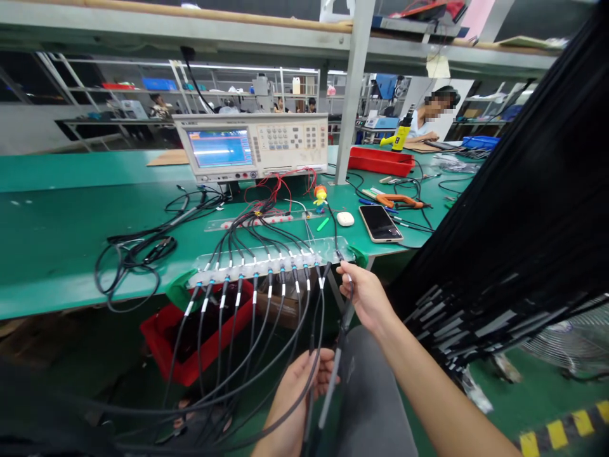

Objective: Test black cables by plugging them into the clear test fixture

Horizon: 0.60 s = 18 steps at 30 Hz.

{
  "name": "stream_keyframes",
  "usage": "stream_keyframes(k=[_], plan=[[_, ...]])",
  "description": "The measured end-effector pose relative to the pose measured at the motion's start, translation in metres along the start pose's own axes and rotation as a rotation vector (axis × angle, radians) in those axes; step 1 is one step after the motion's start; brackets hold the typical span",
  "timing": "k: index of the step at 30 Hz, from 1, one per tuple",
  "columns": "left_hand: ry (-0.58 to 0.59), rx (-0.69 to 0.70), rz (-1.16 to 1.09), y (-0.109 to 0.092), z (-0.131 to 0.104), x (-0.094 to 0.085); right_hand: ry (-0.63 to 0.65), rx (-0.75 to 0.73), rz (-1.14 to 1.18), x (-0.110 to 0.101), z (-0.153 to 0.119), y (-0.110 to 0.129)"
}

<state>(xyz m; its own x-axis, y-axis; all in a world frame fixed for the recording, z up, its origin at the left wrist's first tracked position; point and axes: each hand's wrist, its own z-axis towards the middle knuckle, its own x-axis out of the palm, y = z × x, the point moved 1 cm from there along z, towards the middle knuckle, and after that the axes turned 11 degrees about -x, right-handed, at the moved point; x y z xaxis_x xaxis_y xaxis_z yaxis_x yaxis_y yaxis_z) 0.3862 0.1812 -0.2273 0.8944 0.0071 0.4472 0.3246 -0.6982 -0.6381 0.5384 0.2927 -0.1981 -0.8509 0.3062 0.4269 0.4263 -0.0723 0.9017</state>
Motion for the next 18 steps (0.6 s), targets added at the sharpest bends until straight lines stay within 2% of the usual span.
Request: stream_keyframes(k=[7,18], plan=[[0.012,0.027,-0.031,0.0004,-0.0035,0.0002,0.058,0.125,0.003,-0.0057,0.0010,0.0004],[0.003,0.010,0.004,0.0028,-0.0009,0.0009,0.061,0.127,-0.050,-0.0098,0.0029,0.0006]])
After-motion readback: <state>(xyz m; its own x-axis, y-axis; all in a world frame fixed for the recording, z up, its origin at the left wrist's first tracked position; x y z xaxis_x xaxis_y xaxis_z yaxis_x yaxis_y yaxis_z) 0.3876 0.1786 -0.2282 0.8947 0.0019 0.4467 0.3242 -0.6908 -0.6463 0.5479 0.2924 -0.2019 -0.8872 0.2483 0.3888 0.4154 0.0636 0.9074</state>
